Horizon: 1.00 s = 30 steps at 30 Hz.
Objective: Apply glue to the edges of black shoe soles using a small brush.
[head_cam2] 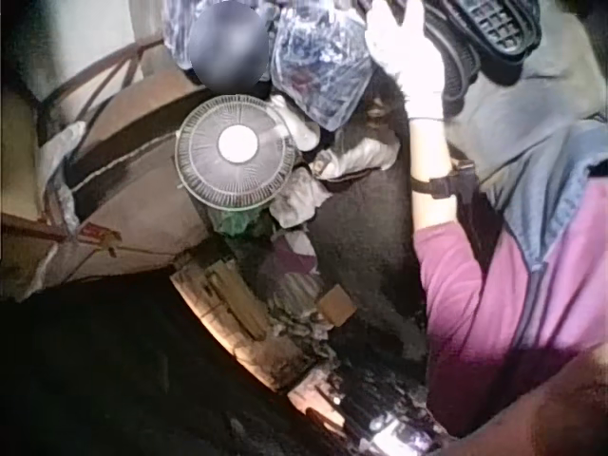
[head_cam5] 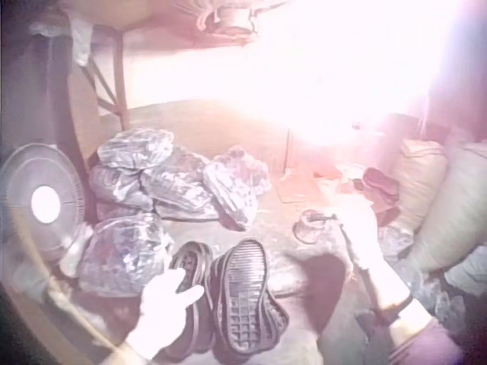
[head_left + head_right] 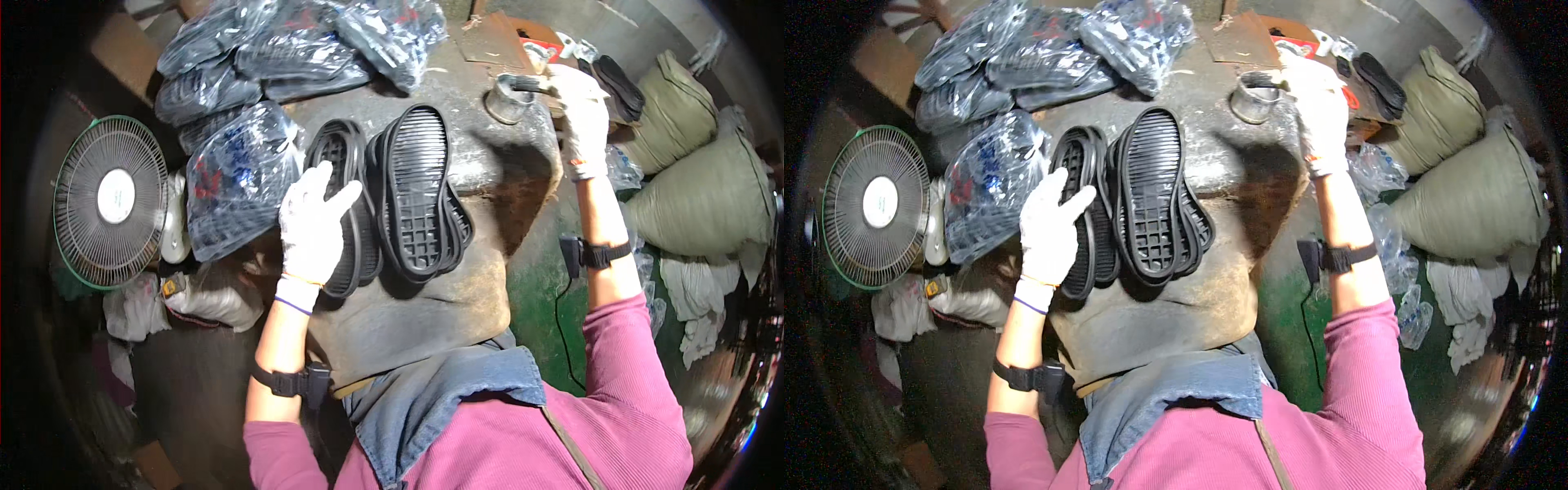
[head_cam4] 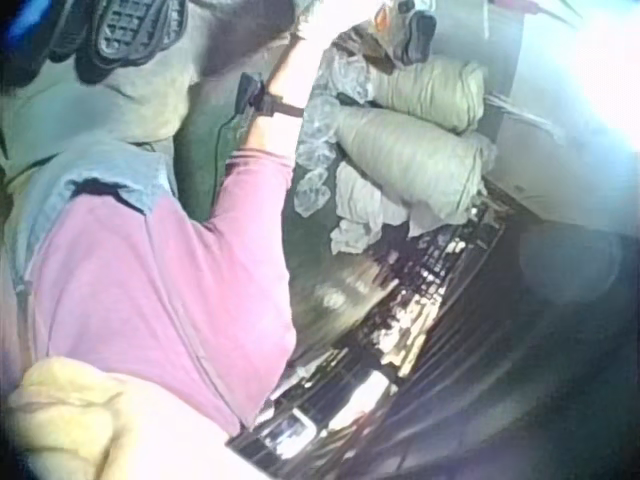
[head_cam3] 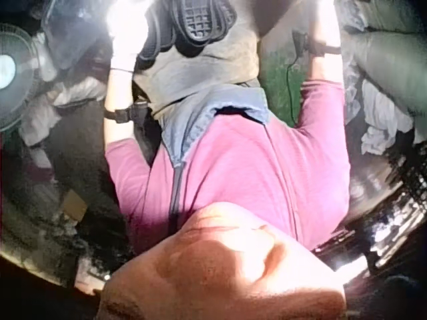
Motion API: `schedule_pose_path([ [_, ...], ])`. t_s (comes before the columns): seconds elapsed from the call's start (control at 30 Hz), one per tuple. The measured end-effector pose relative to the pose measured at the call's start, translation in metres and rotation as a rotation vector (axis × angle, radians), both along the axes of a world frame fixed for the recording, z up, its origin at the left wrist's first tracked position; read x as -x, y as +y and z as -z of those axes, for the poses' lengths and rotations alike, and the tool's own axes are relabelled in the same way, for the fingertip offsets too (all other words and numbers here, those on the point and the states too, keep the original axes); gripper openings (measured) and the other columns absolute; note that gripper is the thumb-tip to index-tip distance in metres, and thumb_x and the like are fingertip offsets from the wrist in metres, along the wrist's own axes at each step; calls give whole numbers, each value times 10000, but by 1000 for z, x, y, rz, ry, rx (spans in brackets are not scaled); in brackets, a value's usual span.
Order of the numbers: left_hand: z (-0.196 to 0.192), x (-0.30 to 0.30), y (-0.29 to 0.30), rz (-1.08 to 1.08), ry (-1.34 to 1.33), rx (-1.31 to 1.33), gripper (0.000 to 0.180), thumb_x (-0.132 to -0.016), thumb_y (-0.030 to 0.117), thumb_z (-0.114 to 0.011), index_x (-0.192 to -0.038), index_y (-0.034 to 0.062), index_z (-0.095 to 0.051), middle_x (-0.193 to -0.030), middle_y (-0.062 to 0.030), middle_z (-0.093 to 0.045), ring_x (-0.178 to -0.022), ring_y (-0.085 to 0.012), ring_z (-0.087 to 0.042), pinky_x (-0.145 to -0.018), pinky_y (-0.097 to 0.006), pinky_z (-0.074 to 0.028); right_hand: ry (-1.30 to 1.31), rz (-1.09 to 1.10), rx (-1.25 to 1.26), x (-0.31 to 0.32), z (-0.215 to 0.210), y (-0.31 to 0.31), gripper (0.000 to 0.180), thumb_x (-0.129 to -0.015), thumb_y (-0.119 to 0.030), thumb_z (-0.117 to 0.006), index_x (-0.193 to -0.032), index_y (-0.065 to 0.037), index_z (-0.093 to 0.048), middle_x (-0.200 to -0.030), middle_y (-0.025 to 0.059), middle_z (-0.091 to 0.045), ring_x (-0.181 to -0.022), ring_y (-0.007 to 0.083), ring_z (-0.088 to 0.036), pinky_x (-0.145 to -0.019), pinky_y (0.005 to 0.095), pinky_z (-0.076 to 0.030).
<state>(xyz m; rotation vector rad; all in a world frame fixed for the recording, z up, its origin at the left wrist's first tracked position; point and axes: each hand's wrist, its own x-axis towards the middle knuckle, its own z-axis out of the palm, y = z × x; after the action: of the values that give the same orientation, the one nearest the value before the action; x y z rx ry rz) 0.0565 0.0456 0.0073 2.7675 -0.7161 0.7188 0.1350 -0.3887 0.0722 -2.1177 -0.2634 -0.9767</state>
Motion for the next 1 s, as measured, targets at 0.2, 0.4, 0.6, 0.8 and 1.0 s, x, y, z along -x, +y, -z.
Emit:
schedule_pose_path([
  [0.2,-27,-35,-4,293,-55,-163,220,-686,70,-724,-877,176,-754,-1256,-126,-652,-1335,-412,-521,-1175,-658,-317,-3,121,249,-64,26,-34,266,-958,-362,-672,-1093,-153,-767,-948,83,-785,-881,249,-751,-827,349,-576],
  [0.4,-97,-50,-2,199,-161,-121,179,-737,66,-602,-871,145,-692,-1141,-92,-679,-1282,-344,-570,-1216,-607,-259,340,318,622,-85,29,-29,259,-908,-421,-655,-1012,-216,-774,-896,73,-775,-872,264,-740,-854,423,-549],
  [0.6,-124,-47,-6,-80,603,705,514,-947,131,-684,-1403,-52,-534,-1280,-121,-664,-1133,-178,-619,-946,-325,-519,462,308,817,-116,74,-58,199,-953,-335,-569,-996,-255,-746,-1073,62,-764,-1043,256,-715,-975,513,-465],
  [0.8,-60,-40,-12,233,1001,1728,564,-928,160,-651,-1425,-71,-520,-1268,-183,-691,-1002,-298,-735,-904,-454,-621,282,274,726,-132,101,-50,254,-988,-278,-515,-1069,-202,-744,-1103,100,-750,-1025,312,-725,-841,464,-577],
  [1.0,-56,-37,-57,524,1247,2365,605,-975,409,-624,-1375,-40,-561,-1218,-253,-708,-989,-458,-737,-914,-666,-595,167,125,-499,-103,81,-88,258,-969,-192,-613,-971,-10,-797,-905,45,-757,-844,150,-673,-819,305,-530],
])
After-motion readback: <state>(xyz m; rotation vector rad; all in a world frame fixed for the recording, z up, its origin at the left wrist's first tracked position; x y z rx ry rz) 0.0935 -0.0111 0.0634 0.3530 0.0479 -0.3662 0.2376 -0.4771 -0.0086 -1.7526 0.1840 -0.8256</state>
